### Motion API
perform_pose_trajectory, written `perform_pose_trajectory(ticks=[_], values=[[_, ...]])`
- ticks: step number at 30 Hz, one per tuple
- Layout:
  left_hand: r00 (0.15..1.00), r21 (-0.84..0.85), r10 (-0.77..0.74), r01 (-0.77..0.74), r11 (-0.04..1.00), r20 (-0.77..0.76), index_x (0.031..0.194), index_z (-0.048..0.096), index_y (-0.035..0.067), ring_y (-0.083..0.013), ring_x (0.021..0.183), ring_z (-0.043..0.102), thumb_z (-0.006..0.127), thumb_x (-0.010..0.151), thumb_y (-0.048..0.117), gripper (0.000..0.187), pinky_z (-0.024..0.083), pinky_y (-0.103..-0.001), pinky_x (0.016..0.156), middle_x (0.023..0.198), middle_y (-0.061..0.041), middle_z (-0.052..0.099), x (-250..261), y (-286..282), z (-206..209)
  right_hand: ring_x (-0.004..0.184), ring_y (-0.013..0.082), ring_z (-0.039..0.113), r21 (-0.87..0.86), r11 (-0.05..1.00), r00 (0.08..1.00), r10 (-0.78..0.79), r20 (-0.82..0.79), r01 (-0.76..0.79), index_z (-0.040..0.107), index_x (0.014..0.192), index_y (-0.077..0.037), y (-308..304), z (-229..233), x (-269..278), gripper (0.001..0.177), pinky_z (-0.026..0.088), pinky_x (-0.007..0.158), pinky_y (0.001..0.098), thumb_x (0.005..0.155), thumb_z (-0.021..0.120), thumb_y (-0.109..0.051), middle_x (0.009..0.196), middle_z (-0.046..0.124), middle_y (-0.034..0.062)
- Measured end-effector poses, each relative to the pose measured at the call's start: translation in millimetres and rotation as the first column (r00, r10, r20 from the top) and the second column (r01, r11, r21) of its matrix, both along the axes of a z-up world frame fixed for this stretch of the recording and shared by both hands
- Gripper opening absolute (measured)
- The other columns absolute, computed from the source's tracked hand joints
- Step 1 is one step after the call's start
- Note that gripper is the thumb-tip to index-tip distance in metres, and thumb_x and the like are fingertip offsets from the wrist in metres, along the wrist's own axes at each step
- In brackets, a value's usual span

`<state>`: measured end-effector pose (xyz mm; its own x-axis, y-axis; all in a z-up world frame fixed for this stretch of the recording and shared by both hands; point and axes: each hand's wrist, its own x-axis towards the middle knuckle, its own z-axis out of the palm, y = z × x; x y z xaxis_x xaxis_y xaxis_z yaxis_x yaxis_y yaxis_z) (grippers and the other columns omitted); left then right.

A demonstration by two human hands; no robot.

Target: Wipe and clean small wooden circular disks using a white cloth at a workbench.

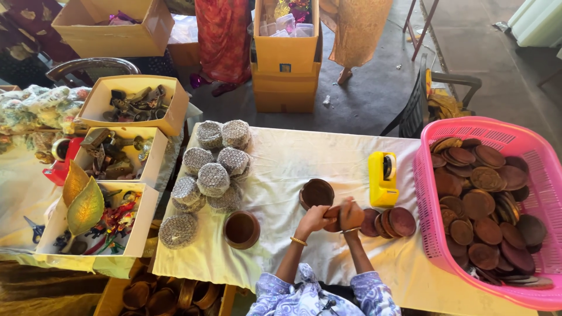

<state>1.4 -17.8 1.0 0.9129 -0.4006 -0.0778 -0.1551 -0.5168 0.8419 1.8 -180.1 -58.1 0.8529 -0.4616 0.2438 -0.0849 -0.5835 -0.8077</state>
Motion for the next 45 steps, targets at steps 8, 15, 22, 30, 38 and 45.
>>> perform_pose_trajectory(ticks=[8, 15, 22, 30, 38, 45], values=[[1.000, 0.085, -0.025, 0.026, 0.996, -0.011, 0.097, 0.073, 0.003, -0.0389, 0.089, 0.070, 0.078, 0.081, 0.021, 0.025, 0.055, -0.046, 0.076, 0.094, -0.022, 0.073, 0, 28, 7, 0.067, 0.0341, 0.064, -0.116, 0.954, 0.914, 0.299, 0.274, -0.278, 0.064, 0.085, -0.004, 30, -13, 0, 0.050, 0.049, 0.063, 0.0409, 0.112, 0.041, -0.039, 0.074, 0.065, 0.0166], [0.990, -0.397, 0.103, -0.135, 0.908, -0.100, 0.123, 0.068, 0.002, -0.0144, 0.089, 0.066, 0.064, 0.098, 0.034, 0.041, 0.055, -0.035, 0.082, 0.096, -0.012, 0.075, 1, 22, 13, 0.086, 0.0194, 0.062, 0.794, 0.599, 0.978, -0.086, 0.189, -0.101, 0.067, 0.103, 0.001, 39, -67, 13, 0.058, 0.051, 0.079, 0.0360, 0.118, 0.039, -0.048, 0.094, 0.071, 0.0132], [0.928, -0.478, 0.297, -0.370, 0.797, -0.224, 0.122, 0.068, 0.000, -0.0153, 0.099, 0.066, 0.038, 0.108, 0.054, 0.064, 0.052, -0.033, 0.090, 0.107, -0.011, 0.074, 12, -1, -75, 0.104, 0.0413, 0.071, 0.304, 0.947, 0.984, 0.144, -0.103, -0.106, 0.060, 0.122, 0.005, 67, -34, -13, 0.054, 0.054, 0.090, 0.0452, 0.105, 0.044, -0.044, 0.108, 0.071, 0.0284], [0.630, -0.423, 0.461, -0.770, 0.478, -0.625, 0.121, 0.070, 0.001, -0.0198, 0.093, 0.066, 0.039, 0.104, 0.056, 0.065, 0.054, -0.036, 0.081, 0.106, -0.010, 0.074, 10, 13, -69, 0.139, 0.0490, 0.037, -0.133, 0.912, 0.921, 0.385, -0.050, -0.388, 0.039, 0.151, 0.010, 82, -3, -49, 0.060, 0.029, 0.117, 0.0506, 0.106, 0.046, -0.030, 0.156, 0.039, 0.0353], [0.588, -0.558, 0.340, -0.807, 0.192, -0.734, 0.126, 0.067, -0.003, -0.0233, 0.097, 0.072, 0.041, 0.104, 0.052, 0.065, 0.060, -0.035, 0.081, 0.114, -0.015, 0.074, 5, 29, -77, 0.145, 0.0345, 0.043, -0.278, 0.684, 0.695, 0.715, 0.075, -0.674, 0.053, 0.148, -0.005, 69, 40, -45, 0.056, 0.034, 0.120, 0.0454, 0.095, 0.065, -0.019, 0.153, 0.052, 0.0147], [0.719, -0.613, 0.218, -0.683, 0.396, -0.660, 0.132, 0.065, 0.004, -0.0196, 0.107, 0.066, 0.046, 0.105, 0.047, 0.054, 0.055, -0.034, 0.083, 0.122, -0.010, 0.069, 19, 23, -107, 0.143, 0.0397, 0.036, -0.492, 0.694, 0.769, 0.635, 0.076, -0.525, 0.062, 0.142, -0.020, 52, 87, -27, 0.050, 0.030, 0.108, 0.0523, 0.093, 0.065, -0.028, 0.160, 0.038, 0.0176]])
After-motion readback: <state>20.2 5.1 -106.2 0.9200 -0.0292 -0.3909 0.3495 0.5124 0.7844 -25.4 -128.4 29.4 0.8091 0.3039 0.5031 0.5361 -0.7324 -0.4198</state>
